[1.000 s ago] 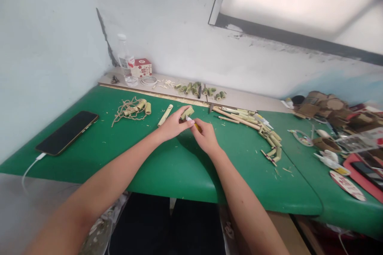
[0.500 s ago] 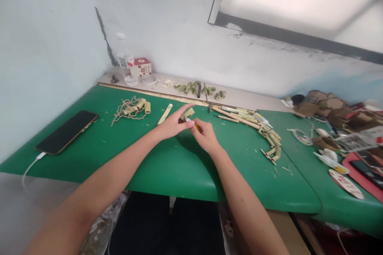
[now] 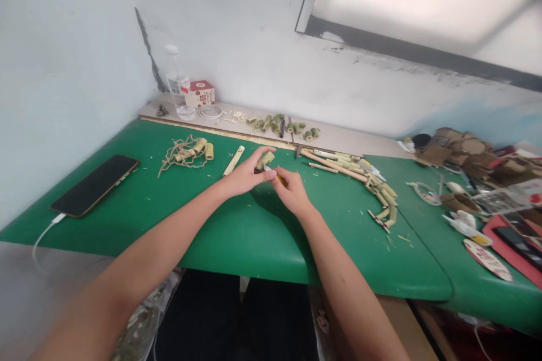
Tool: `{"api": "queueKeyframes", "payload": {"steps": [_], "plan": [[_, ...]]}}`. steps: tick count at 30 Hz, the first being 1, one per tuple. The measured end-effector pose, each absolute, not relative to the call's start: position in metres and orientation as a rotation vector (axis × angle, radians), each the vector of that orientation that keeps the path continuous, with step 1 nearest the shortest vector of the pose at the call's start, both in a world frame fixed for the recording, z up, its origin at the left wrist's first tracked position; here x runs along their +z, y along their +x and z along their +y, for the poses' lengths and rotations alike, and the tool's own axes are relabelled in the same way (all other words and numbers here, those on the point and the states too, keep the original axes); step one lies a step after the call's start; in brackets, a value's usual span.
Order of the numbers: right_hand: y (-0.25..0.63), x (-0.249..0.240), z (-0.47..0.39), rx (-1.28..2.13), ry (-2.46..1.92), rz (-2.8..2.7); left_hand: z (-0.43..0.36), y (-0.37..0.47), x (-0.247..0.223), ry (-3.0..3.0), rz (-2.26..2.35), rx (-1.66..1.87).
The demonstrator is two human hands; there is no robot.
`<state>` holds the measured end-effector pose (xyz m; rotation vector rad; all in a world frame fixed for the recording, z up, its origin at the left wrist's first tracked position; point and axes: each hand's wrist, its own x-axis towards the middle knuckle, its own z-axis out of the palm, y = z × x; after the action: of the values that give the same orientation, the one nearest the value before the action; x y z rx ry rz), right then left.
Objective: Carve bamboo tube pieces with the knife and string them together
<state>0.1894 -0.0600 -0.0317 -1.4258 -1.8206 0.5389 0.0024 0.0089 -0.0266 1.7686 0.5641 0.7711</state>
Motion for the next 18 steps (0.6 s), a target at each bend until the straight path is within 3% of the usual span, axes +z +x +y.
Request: {"api": "queueKeyframes", "payload": {"steps": [18], "plan": [[0.1915,-0.0343,-0.0602,0.494,-1.446,-1.850,0.0058,-0.0026,-0.0204,1.881,0.630,0.680]]}}
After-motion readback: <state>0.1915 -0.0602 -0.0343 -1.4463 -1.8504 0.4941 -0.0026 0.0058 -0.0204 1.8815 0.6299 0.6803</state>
